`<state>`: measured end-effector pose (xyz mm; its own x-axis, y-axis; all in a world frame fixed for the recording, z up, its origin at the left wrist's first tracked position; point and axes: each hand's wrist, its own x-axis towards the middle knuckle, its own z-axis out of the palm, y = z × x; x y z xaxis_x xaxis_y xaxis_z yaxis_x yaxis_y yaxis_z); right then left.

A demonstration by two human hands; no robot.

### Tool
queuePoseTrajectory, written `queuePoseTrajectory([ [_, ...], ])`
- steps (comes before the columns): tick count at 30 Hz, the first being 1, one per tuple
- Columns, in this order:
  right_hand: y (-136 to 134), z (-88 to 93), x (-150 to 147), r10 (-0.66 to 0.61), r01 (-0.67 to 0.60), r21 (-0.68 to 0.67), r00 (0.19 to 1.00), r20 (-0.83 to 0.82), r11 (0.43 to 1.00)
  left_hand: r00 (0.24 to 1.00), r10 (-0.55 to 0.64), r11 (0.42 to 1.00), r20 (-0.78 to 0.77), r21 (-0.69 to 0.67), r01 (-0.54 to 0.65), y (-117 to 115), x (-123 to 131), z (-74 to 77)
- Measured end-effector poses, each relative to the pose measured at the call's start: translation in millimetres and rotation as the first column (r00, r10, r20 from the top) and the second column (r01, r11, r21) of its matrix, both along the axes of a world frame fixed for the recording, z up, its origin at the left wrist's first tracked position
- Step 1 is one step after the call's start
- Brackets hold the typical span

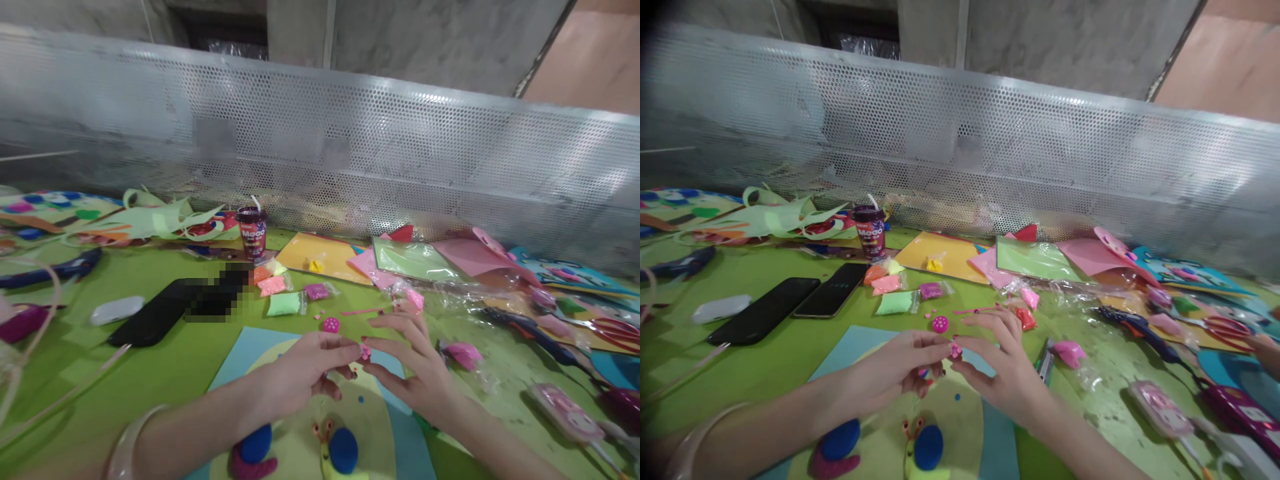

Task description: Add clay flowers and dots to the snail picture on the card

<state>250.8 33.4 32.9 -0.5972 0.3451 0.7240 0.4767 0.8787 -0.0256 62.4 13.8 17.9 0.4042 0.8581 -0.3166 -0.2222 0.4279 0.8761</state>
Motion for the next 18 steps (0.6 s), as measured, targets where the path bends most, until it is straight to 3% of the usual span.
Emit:
queuePoseTrajectory([
  [8, 1.9, 9.6, 5.3, 0.083, -0.066, -0.259, 0.995, 0.055, 0.963, 0.996, -0.072, 0.995, -0.053, 0.072, 0.076, 2.8, -3.1, -4.6],
  [18, 1.4, 5.8, 4.5, 0.048, -0.054, -0.221, 0.998, -0.032, 0.974, 0.997, -0.076, 0.994, -0.021, 0.072, 0.078, 1.8, -2.5, -4.9],
])
